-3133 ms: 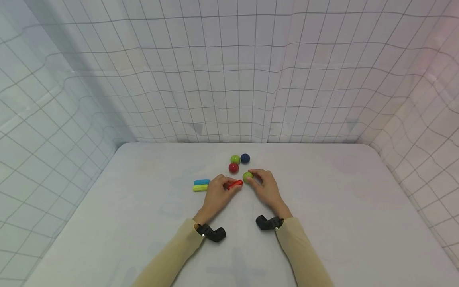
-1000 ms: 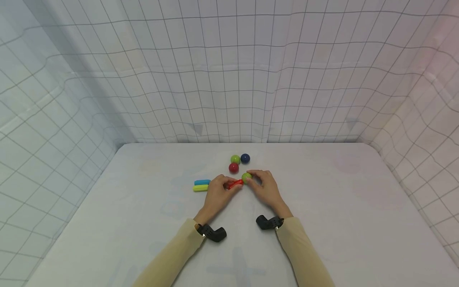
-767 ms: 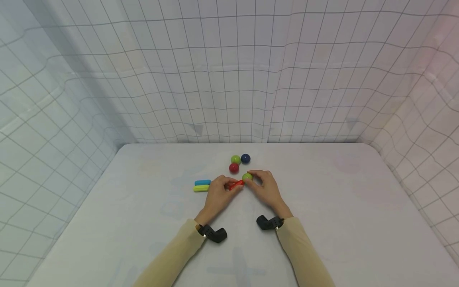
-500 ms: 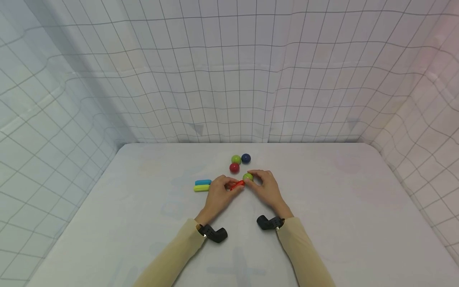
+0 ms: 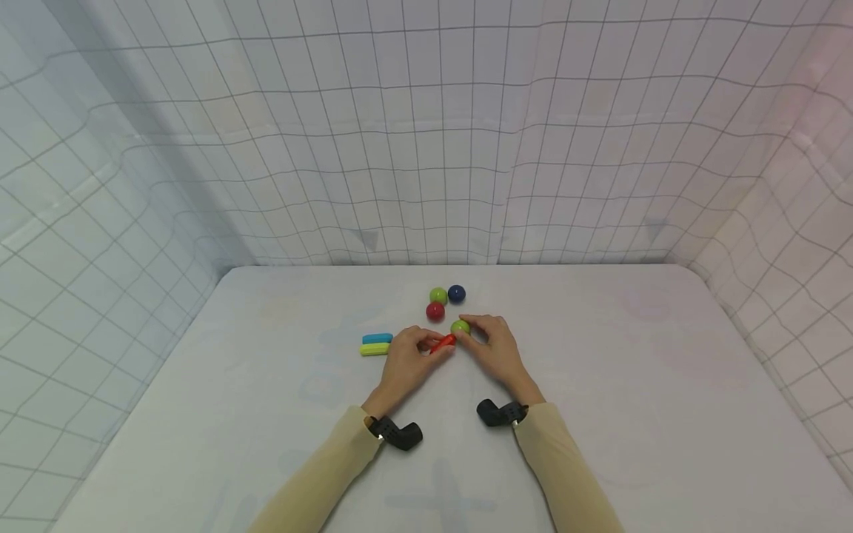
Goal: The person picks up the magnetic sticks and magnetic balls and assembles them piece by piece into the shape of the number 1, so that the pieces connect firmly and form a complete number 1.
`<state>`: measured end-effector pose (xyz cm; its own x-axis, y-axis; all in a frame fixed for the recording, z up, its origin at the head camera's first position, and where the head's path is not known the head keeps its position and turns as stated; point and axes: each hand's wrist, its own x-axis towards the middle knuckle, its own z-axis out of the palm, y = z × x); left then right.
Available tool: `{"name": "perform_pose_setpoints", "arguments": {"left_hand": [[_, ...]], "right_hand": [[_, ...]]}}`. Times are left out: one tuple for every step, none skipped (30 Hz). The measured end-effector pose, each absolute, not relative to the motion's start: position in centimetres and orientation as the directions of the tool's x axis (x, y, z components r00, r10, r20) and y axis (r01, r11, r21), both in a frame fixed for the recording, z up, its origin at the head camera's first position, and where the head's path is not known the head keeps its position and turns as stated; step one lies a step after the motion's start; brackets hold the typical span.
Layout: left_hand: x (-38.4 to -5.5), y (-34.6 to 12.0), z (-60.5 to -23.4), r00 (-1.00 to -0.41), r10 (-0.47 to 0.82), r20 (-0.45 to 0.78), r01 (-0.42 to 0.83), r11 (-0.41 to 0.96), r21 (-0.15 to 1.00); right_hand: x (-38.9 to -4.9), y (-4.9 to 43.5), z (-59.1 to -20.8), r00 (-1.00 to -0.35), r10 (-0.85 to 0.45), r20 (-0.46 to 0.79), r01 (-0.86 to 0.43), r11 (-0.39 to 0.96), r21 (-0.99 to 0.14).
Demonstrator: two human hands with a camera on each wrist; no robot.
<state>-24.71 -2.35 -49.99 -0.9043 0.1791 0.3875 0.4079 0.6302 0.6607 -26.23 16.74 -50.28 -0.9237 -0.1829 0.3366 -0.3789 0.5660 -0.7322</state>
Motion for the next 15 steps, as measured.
{"name": "perform_pose_setpoints", "arguments": {"left_hand": [[-24.7,-2.35,-49.97,-0.903,0.179,0.39,0.41,0.629,0.661],[-24.7,-2.34,-49.95,-0.902,0.178,0.393,0.412,0.627,0.661],[-24.69,-2.33,-49.92,-0.901,0.177,0.396,0.413,0.626,0.661],[-24.71,-2.33,-49.92,-0.9,0.176,0.399,0.415,0.628,0.659],[-24.72,-2.32,-49.91,-0.9,0.172,0.401,0.414,0.628,0.659],[-24.73,-2.3,-49.88,-0.9,0.169,0.402,0.413,0.629,0.659],[-24.74,-2.27,-49.85,-0.901,0.164,0.402,0.409,0.63,0.66],[-24.75,-2.24,-49.84,-0.902,0.16,0.401,0.406,0.632,0.66],[-24.75,-2.22,-49.85,-0.905,0.156,0.397,0.4,0.634,0.662],[-24.75,-2.22,-49.85,-0.908,0.153,0.391,0.394,0.633,0.666],[-24.73,-2.22,-49.86,-0.912,0.149,0.383,0.386,0.63,0.674],[-24.72,-2.22,-49.89,-0.914,0.145,0.38,0.382,0.627,0.679],[-24.72,-2.23,-49.95,-0.914,0.139,0.381,0.38,0.619,0.687],[-24.71,-2.25,-49.97,-0.914,0.135,0.383,0.381,0.609,0.695],[-24.71,-2.27,-50.01,-0.914,0.13,0.384,0.381,0.6,0.704]], "right_hand": [[-26.23,16.75,-50.27,-0.922,-0.181,0.343,-0.383,0.565,-0.73],[-26.24,16.76,-50.28,-0.92,-0.179,0.349,-0.386,0.565,-0.729],[-26.23,16.77,-50.28,-0.921,-0.174,0.35,-0.384,0.562,-0.733],[-26.23,16.77,-50.26,-0.922,-0.169,0.35,-0.382,0.561,-0.735],[-26.23,16.77,-50.29,-0.922,-0.166,0.349,-0.38,0.56,-0.737],[-26.23,16.78,-50.26,-0.924,-0.162,0.346,-0.375,0.556,-0.742],[-26.23,16.81,-50.27,-0.926,-0.157,0.343,-0.37,0.553,-0.746],[-26.24,16.82,-50.3,-0.928,-0.154,0.339,-0.366,0.551,-0.75],[-26.25,16.84,-50.31,-0.93,-0.152,0.336,-0.362,0.549,-0.754],[-26.27,16.84,-50.37,-0.931,-0.15,0.334,-0.359,0.548,-0.756],[-26.29,16.85,-50.4,-0.931,-0.149,0.333,-0.359,0.545,-0.758],[-26.3,16.87,-50.39,-0.932,-0.147,0.331,-0.356,0.543,-0.761],[-26.32,16.88,-50.42,-0.932,-0.146,0.331,-0.355,0.542,-0.761],[-26.33,16.88,-50.45,-0.932,-0.146,0.332,-0.356,0.542,-0.761],[-26.34,16.88,-50.45,-0.932,-0.145,0.332,-0.356,0.541,-0.762]]}}
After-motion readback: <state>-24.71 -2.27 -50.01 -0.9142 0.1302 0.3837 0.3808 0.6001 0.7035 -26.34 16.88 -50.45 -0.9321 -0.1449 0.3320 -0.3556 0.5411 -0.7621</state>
